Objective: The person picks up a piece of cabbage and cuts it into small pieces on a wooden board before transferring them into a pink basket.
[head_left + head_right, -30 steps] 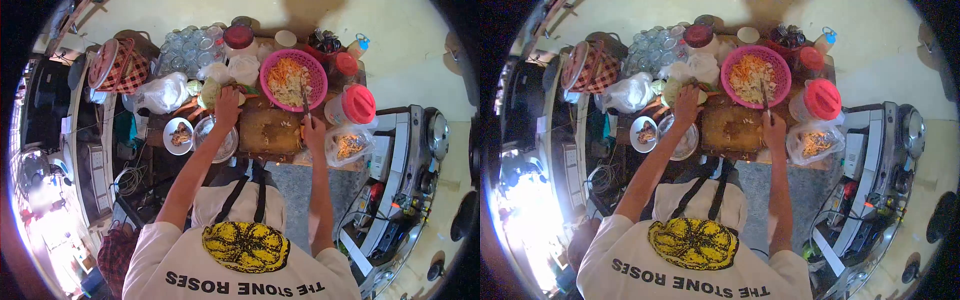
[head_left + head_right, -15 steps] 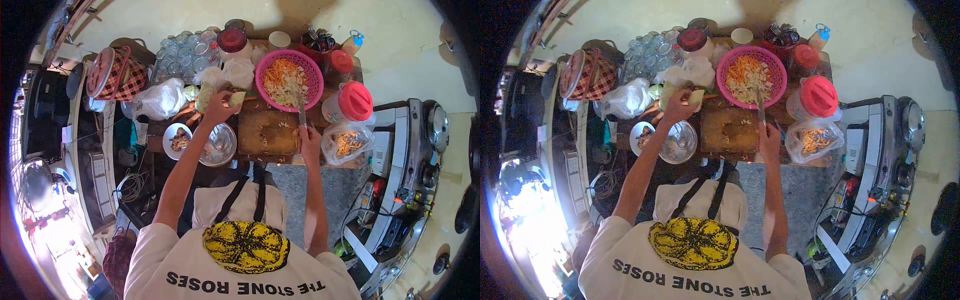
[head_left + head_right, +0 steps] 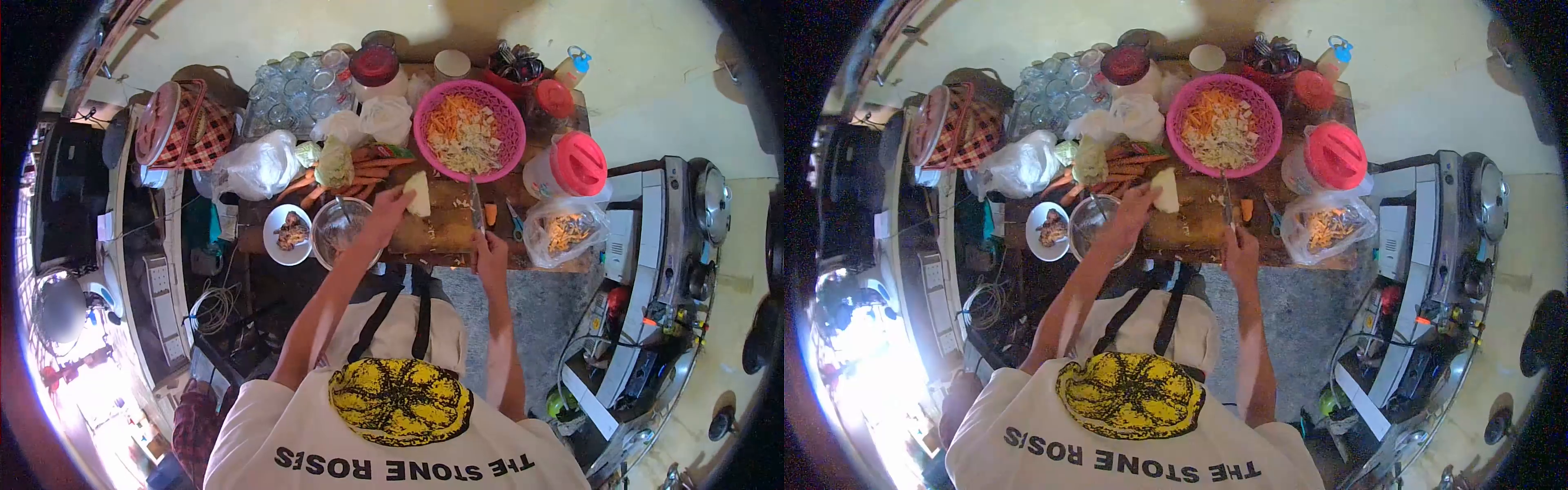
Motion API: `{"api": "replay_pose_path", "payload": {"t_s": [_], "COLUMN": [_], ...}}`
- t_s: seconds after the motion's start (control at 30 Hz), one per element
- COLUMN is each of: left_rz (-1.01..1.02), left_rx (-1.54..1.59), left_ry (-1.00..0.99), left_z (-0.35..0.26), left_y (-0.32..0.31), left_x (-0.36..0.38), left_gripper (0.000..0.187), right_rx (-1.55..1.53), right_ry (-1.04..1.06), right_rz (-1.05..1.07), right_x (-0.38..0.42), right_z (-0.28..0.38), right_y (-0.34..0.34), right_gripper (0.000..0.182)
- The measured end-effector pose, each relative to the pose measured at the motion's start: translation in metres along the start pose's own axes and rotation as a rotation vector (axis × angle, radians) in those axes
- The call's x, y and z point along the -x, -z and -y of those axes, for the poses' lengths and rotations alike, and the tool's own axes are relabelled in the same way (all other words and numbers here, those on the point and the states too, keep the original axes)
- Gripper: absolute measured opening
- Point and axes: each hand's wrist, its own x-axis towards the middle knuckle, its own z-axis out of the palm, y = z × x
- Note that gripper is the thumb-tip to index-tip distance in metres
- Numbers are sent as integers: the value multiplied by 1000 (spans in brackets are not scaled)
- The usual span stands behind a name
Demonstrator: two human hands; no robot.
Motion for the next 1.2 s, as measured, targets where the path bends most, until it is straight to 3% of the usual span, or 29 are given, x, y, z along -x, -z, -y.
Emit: {"api": "replay_pose_path", "payload": {"t_s": [0.17, 0.27, 0.4, 0.5, 0.6, 0.7, 0.8, 0.9, 1.1, 1.2], "left_rz": [-17, -38, -124, -104, -235, -158, -215, -169, -109, -103], "left_rx": [-383, -553, -724, -842, -1061, -1110, -1108, -940, -985, -1175], "left_ry": [-135, -240, -311, -397, -472, -498, -572, -544, -441, -458], "left_z": [27, 52, 49, 38, 54, 58, 66, 62, 72, 75], "left_y": [-21, -21, -29, -30, -26, -22, -18, -21, -16, -14], "left_x": [11, 4, 14, 18, 8, 4, 2, 5, -5, -6], "left_gripper": [43, 44, 48, 62, 70, 68, 60, 52, 42, 39], "right_rx": [44, 44, 69, 113, 148, 238, 361, 361, 512, 587], "right_ry": [8, -91, -30, -18, -12, 13, 55, 47, 135, 211], "right_rz": [4, 15, 37, 23, 32, 39, 16, 1, -18, -15], "right_x": [2, 7, 3, 1, 1, 1, -8, -6, -12, -8], "right_z": [-12, -5, -22, -28, -30, -31, -61, -67, -84, -81], "right_y": [-11, -16, -15, -15, -14, -14, -12, -11, -8, -8], "right_gripper": [29, 30, 31, 31, 32, 32, 32, 32, 33, 34]}}
